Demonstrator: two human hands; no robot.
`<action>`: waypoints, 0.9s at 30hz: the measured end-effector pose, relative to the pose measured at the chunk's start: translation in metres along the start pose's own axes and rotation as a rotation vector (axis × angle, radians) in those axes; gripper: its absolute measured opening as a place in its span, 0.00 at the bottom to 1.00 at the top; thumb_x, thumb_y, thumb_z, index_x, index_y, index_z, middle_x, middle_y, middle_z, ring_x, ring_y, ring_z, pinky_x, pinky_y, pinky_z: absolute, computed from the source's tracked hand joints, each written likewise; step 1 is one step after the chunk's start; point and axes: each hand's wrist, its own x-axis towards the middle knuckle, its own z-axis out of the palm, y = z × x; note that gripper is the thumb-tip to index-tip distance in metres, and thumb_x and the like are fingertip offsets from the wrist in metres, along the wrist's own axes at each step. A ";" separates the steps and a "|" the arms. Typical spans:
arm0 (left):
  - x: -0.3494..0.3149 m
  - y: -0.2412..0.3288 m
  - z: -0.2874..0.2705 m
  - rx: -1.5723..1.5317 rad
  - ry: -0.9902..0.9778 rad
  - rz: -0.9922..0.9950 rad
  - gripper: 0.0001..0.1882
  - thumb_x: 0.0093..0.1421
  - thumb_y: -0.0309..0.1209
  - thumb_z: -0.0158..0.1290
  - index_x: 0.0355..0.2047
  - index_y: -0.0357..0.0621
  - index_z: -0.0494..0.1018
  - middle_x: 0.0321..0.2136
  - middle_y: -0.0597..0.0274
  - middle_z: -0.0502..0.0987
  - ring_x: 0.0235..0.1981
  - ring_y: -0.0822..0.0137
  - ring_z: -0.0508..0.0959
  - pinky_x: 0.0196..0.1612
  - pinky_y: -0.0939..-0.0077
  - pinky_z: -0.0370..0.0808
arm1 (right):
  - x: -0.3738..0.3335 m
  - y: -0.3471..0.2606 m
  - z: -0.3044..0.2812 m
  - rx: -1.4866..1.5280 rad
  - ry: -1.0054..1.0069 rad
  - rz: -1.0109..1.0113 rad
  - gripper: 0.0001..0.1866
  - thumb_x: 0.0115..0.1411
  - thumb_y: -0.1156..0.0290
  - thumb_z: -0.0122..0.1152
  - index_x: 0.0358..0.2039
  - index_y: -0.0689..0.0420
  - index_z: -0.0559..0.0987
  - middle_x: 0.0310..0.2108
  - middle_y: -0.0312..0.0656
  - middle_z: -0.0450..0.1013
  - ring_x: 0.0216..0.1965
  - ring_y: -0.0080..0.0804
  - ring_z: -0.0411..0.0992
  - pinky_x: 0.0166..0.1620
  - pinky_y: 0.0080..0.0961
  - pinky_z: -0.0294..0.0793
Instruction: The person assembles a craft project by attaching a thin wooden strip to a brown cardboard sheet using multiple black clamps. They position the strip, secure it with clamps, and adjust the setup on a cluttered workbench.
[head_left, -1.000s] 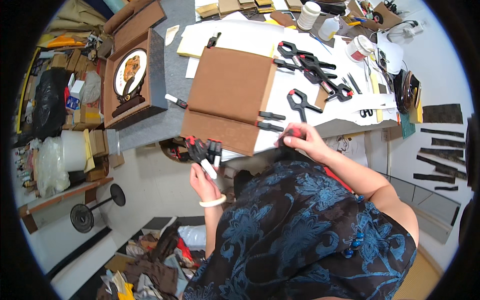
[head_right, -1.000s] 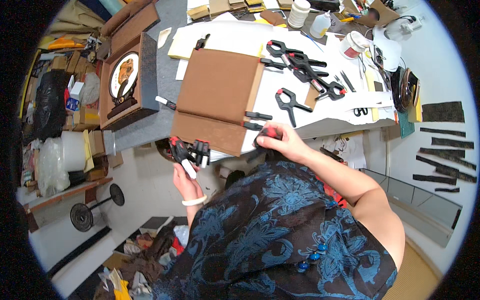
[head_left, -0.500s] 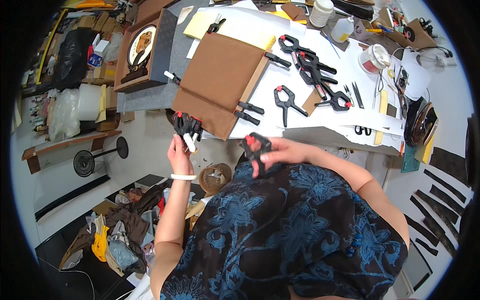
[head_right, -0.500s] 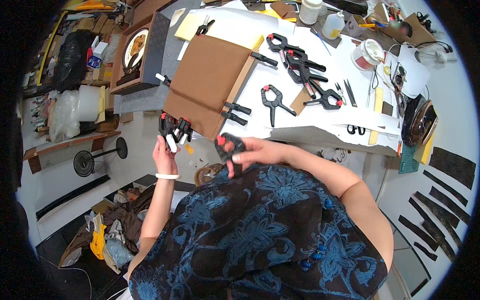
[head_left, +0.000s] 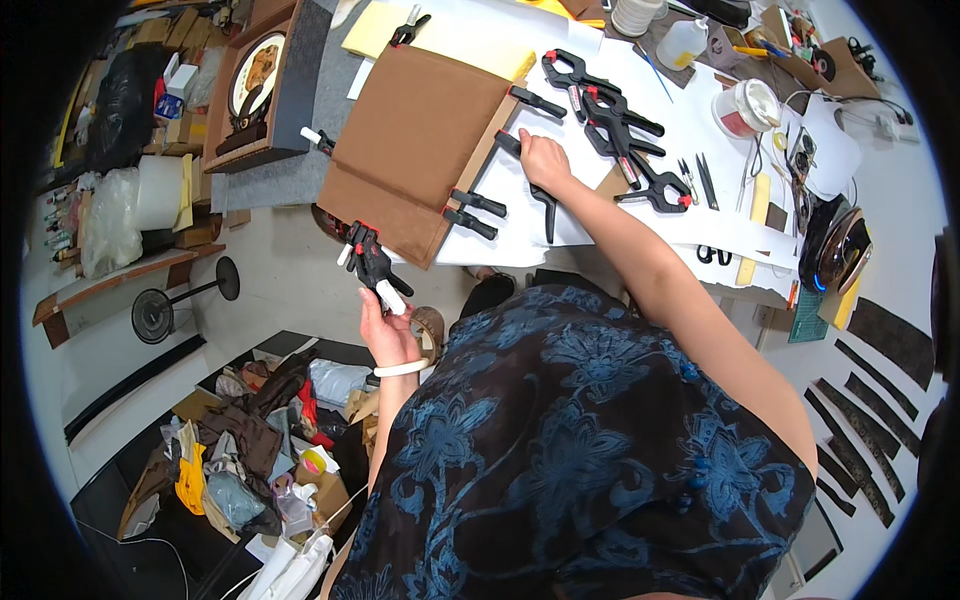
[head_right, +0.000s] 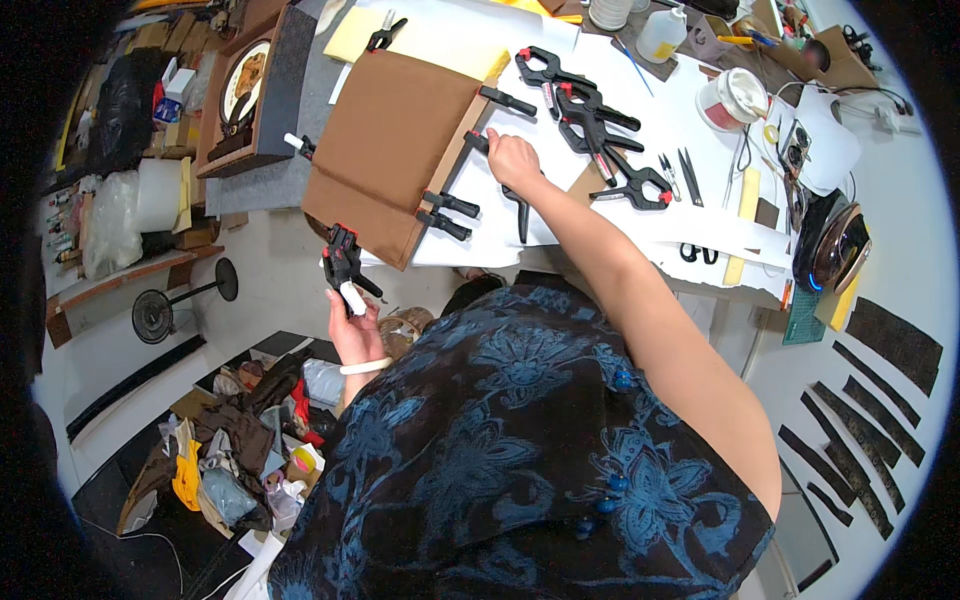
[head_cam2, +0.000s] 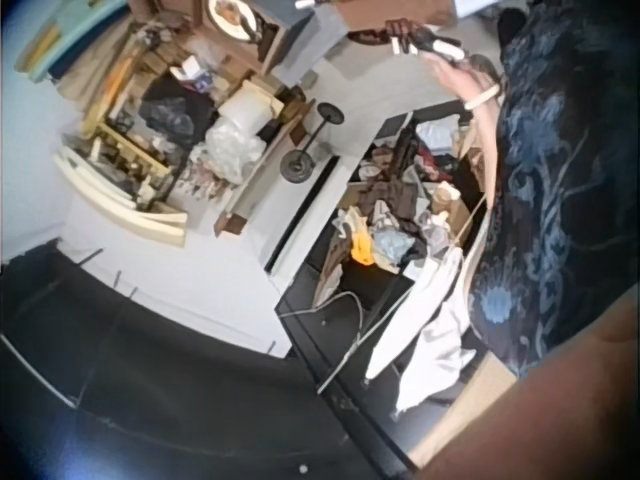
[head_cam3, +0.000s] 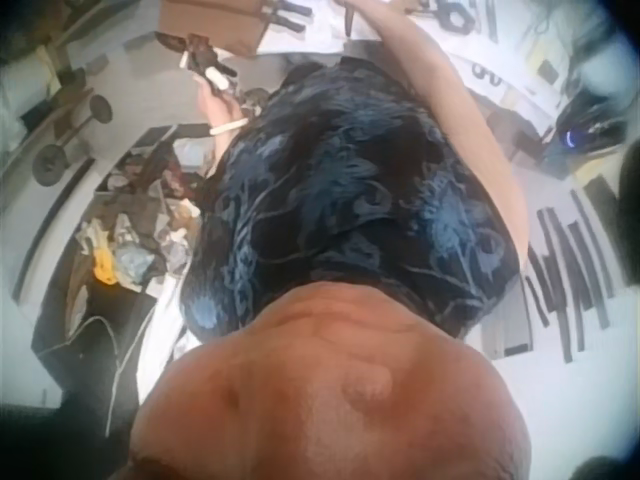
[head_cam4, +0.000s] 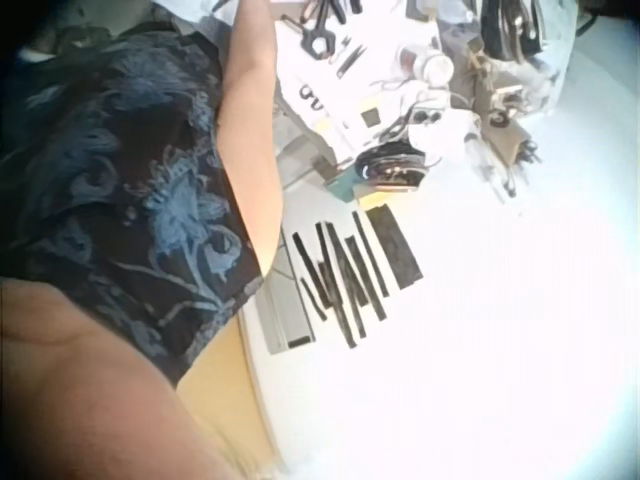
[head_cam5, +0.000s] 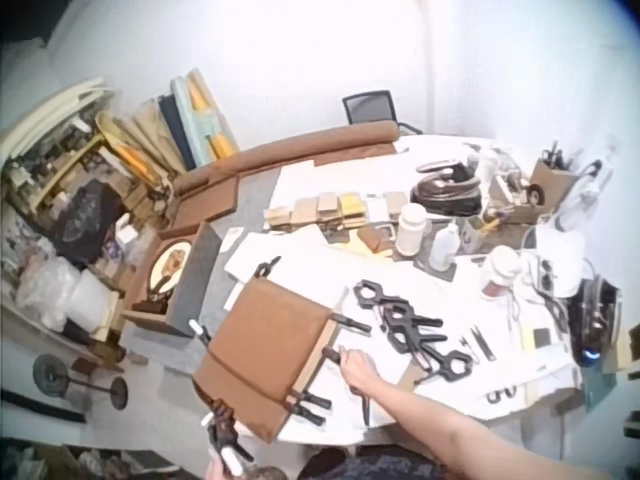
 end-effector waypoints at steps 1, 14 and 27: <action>0.000 0.000 0.001 -0.021 0.017 0.004 0.19 0.71 0.48 0.50 0.41 0.44 0.74 0.27 0.66 0.76 0.26 0.71 0.76 0.30 0.73 0.76 | 0.003 0.003 0.001 0.000 0.007 -0.010 0.36 0.74 0.51 0.35 0.26 0.68 0.82 0.29 0.67 0.76 0.36 0.67 0.75 0.46 0.54 0.74; 0.013 -0.010 0.017 -0.061 -0.003 -0.009 0.20 0.71 0.47 0.51 0.46 0.42 0.73 0.30 0.67 0.77 0.27 0.73 0.76 0.31 0.74 0.77 | 0.064 0.025 -0.016 -0.136 -0.026 -0.145 0.34 0.73 0.54 0.37 0.23 0.68 0.82 0.27 0.65 0.76 0.33 0.65 0.77 0.45 0.53 0.76; 0.037 -0.023 0.009 -0.065 0.019 -0.037 0.19 0.70 0.47 0.53 0.46 0.44 0.74 0.32 0.68 0.77 0.27 0.76 0.76 0.29 0.77 0.77 | 0.071 0.029 0.019 0.027 0.105 -0.169 0.32 0.73 0.58 0.38 0.21 0.68 0.80 0.26 0.66 0.75 0.32 0.66 0.76 0.43 0.55 0.74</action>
